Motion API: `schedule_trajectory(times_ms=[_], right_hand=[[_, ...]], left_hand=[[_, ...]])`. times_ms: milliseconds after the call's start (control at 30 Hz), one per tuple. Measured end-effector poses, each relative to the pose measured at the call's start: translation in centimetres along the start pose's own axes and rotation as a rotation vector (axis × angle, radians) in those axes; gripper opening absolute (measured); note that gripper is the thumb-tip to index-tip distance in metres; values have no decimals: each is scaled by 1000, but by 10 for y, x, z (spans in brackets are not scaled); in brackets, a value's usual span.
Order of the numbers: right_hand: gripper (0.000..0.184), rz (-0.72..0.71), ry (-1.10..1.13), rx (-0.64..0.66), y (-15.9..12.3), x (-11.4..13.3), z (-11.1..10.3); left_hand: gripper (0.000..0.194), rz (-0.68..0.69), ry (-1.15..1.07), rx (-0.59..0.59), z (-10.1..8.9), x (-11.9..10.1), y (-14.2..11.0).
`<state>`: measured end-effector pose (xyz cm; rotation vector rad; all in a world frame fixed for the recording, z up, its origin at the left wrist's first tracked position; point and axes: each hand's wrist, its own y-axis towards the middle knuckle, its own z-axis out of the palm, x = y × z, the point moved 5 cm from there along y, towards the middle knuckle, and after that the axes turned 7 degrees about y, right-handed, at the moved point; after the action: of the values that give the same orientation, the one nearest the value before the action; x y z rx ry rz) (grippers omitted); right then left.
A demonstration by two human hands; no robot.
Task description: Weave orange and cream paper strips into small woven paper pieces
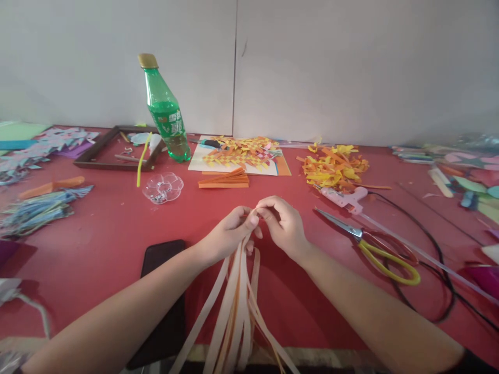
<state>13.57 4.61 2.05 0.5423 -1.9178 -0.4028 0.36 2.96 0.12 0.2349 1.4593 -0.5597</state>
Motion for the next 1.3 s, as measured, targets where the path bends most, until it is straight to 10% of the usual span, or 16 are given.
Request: schedule_trajectory(times_ms=[367, 633, 900, 967, 1133, 1300], right_hand=[[13, 205, 154, -259, 16, -20, -49], [24, 373, 100, -402, -6, -45, -96], [27, 445, 91, -451, -36, -53, -80], [27, 455, 84, -399, -39, -50, -70], [24, 403, 53, -311, -42, -34, -58], [13, 140, -84, -274, -47, -10, -60]], left_hand=[[24, -103, 334, 141, -3, -16, -2], [14, -101, 905, 205, -45, -51, -11], [35, -66, 1556, 150, -98, -50, -35], [46, -24, 1727, -53, -103, -57, -46], [48, 188, 1510, -198, -55, -72, -54], [43, 330, 1273, -71, -1, -56, -25]])
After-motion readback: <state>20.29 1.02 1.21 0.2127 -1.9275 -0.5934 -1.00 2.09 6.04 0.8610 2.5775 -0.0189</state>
